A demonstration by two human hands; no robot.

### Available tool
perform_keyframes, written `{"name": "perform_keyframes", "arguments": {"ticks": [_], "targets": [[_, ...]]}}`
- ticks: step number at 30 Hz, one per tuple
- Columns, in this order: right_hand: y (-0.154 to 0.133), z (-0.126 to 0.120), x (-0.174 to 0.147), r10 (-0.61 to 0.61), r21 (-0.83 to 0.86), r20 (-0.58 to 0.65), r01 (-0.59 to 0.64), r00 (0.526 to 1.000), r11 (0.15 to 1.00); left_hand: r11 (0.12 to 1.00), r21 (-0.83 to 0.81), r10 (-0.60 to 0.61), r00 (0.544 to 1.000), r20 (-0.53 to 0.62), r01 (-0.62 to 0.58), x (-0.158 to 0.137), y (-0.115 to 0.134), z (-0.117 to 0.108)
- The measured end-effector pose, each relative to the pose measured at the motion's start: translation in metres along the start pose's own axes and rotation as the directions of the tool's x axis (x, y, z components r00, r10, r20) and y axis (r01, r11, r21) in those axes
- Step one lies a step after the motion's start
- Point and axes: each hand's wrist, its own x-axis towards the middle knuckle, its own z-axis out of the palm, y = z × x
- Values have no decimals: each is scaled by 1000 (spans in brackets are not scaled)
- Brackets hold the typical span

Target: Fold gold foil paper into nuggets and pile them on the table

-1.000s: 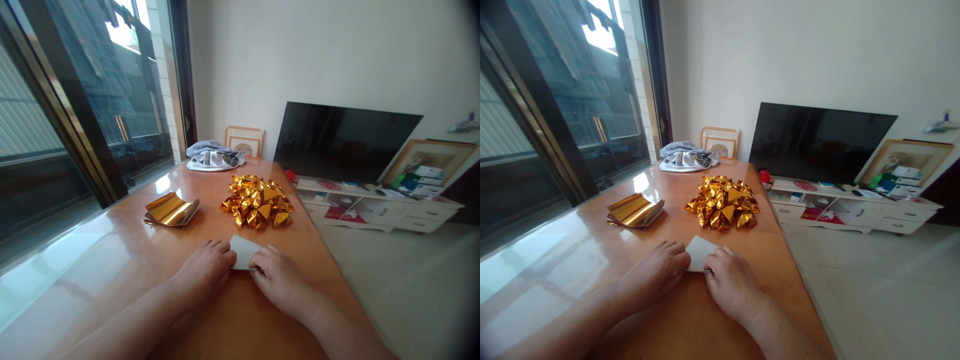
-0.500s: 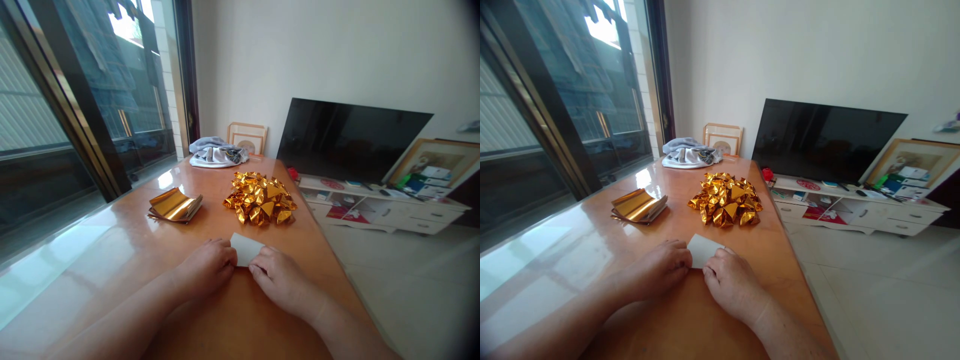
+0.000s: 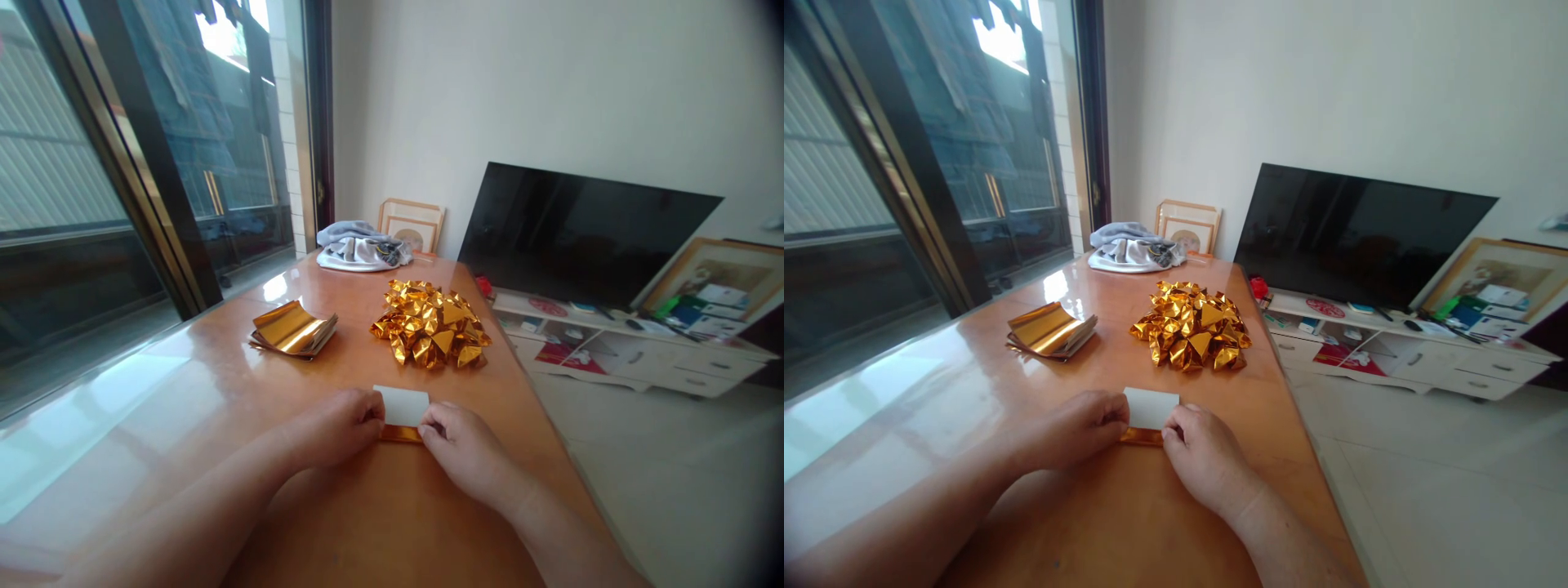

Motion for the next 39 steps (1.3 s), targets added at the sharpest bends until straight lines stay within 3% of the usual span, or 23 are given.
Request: {"name": "perform_keyframes", "arguments": {"ticks": [15,28,39], "targets": [[7,7,5,112,77,22,-113,994,991,994,40,-98,995,-30,99,6,-1,3],[2,6,7,138,8,-3,-138,990,990,992,51,-113,993,-40,115,9,-5,6],[8,10,8,130,8,-6,-130,991,991,997,-6,-72,997,8,72,8,-6,-4]]}}
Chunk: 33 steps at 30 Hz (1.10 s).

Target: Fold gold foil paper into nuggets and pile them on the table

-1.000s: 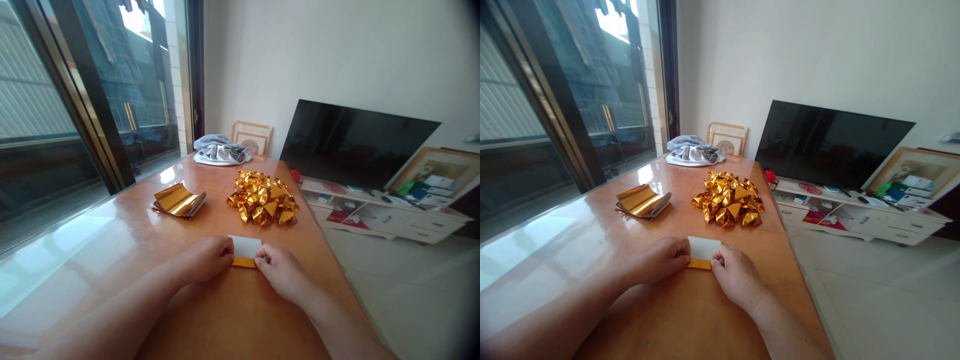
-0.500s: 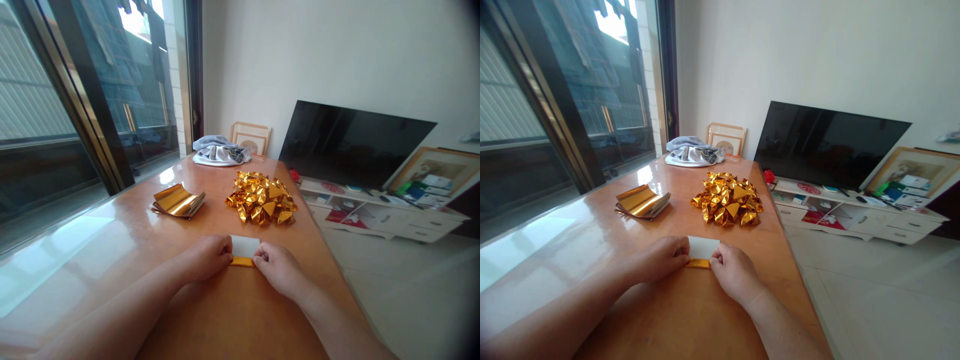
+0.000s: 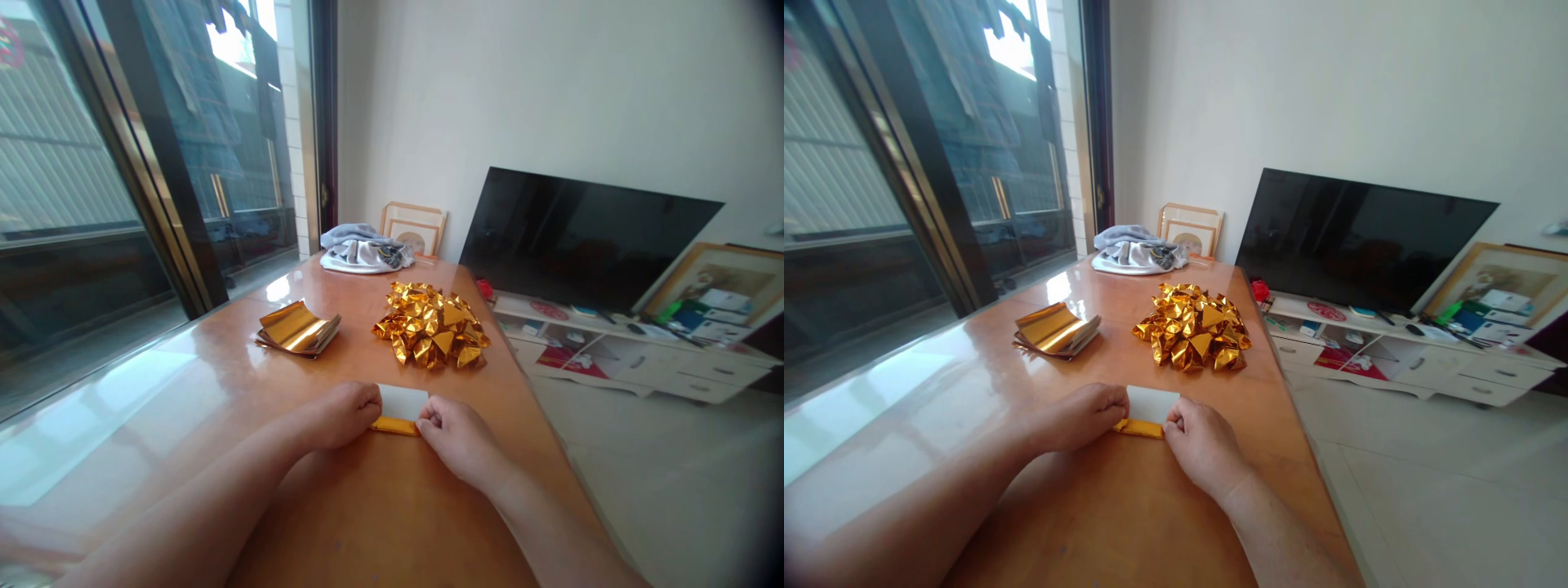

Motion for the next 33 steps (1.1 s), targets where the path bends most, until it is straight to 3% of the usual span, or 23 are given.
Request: {"name": "perform_keyframes", "arguments": {"ticks": [13,18,21,24,33], "targets": [[-1,-1,-1,1,17,23,-2,1000,1000,991,131,22,1000,1,-22,-3,0,7],[-4,-3,-1,2,-2,21,-2,1000,1000,939,294,207,976,-67,-179,-8,13,5],[-5,-4,-1,1,-22,22,-1,1000,1000,885,346,326,945,19,-312,-10,22,6],[-7,-5,-2,-7,-39,16,8,1000,999,854,354,368,923,110,-382,-11,27,7],[-12,-13,-8,-21,-156,28,25,999,987,836,373,377,915,144,-403,-9,25,9]]}}
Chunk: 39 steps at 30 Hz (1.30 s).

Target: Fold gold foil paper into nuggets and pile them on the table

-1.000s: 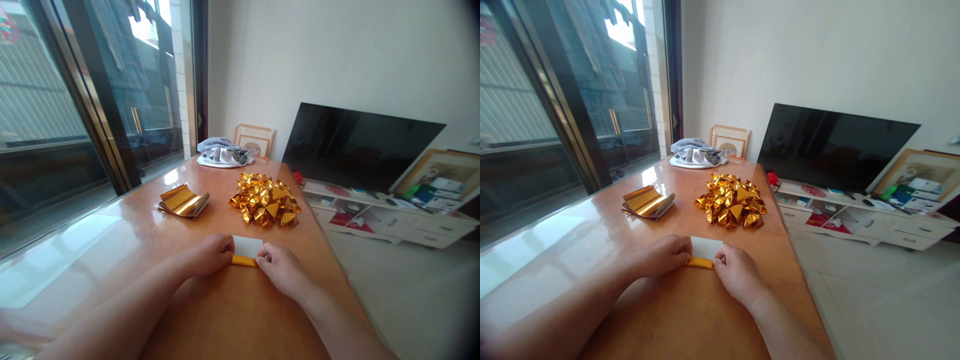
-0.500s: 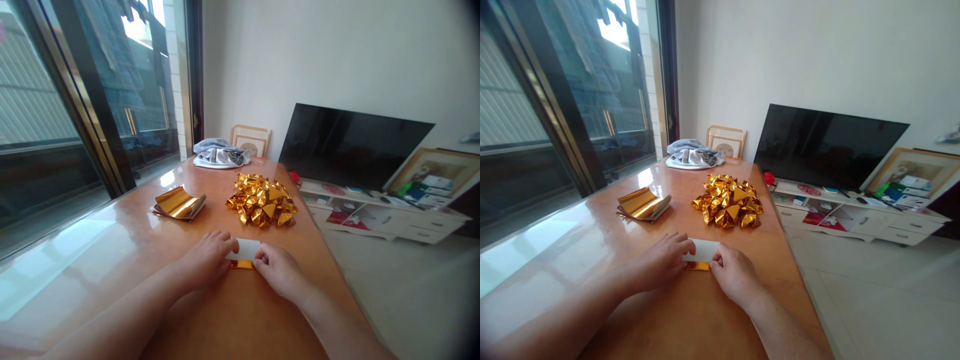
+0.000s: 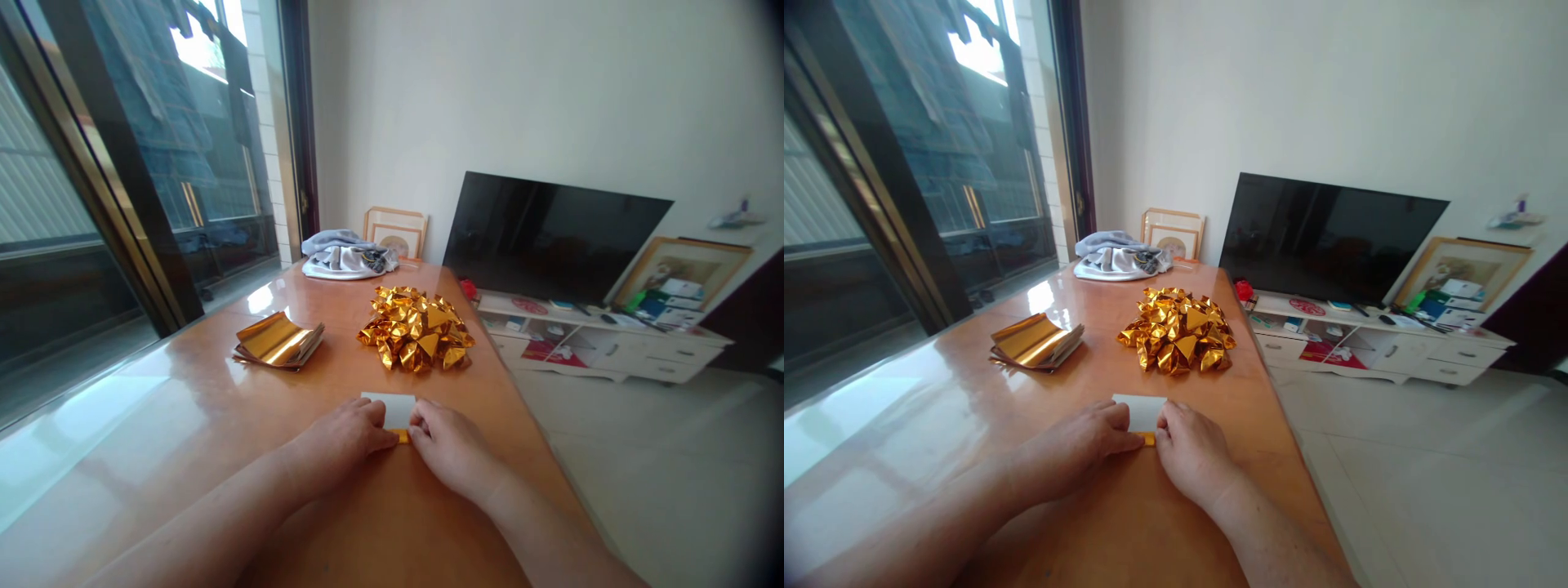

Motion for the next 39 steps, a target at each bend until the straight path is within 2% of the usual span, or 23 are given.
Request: {"name": "perform_keyframes", "arguments": {"ticks": [5,8,11,15,20,28,34,39], "targets": [[-2,-17,-6,67,-111,9,-65,998,992,999,32,-2,1000,-9,2,1,-1,1],[-14,-22,-17,-25,-172,26,29,999,985,998,50,23,1000,-7,-23,1,-1,1],[-30,-18,-28,-94,-266,126,125,988,956,997,72,40,999,-17,-38,1,0,0],[-42,-9,-37,-62,-377,208,138,976,916,997,69,33,999,-7,-33,1,1,-2],[-40,-8,-41,-41,-475,230,149,972,868,998,65,-22,1000,10,21,2,3,-2],[-51,-16,-39,47,-483,307,113,951,868,995,98,-25,998,53,20,0,13,-4],[-44,-11,-37,26,-414,242,79,970,907,990,130,-60,996,59,52,1,24,-10],[-43,-11,-38,27,-425,249,85,968,901,988,145,-65,997,44,58,-1,24,-11]]}}
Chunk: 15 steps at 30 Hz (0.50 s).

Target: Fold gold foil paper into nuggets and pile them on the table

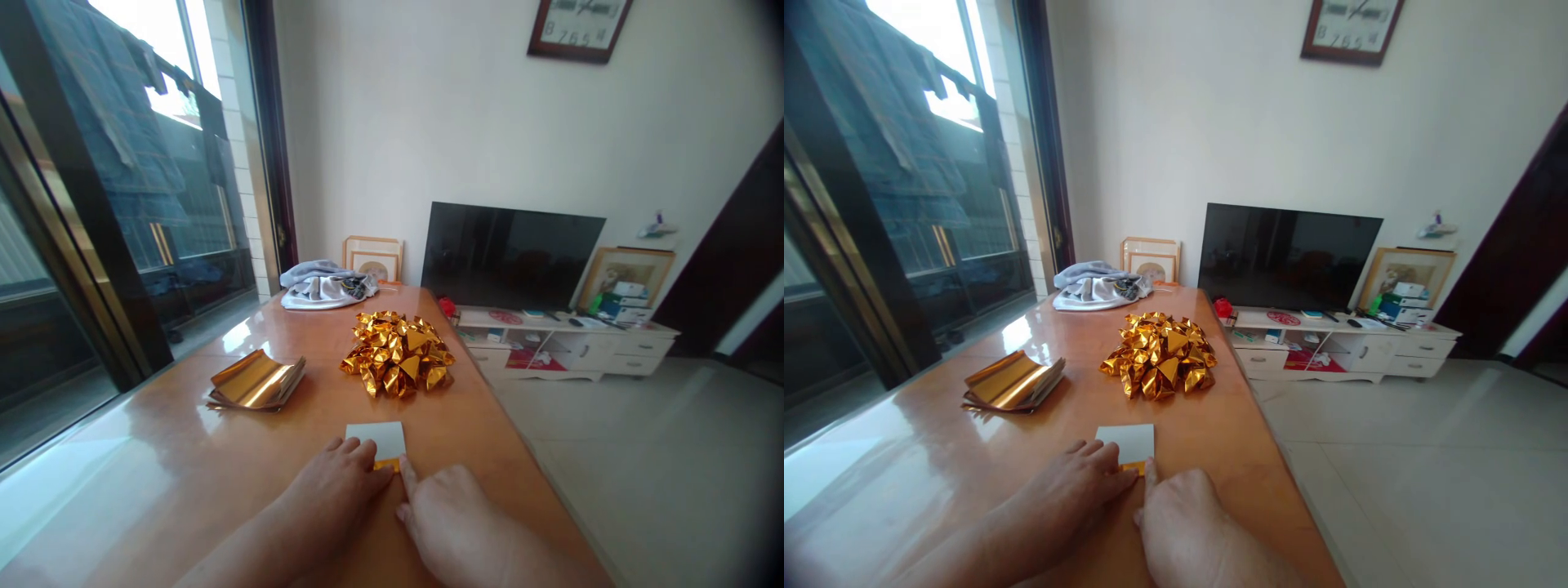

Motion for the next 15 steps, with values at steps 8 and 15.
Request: {"name": "perform_keyframes", "arguments": {"ticks": [8,15], "targets": [[1,5,2,72,50,-5,-72,997,996,1000,-2,-18,999,-30,18,-11,-10,-3],[-2,-1,-1,67,15,35,-67,997,998,996,-11,-89,996,11,89,-21,-12,-13]]}}
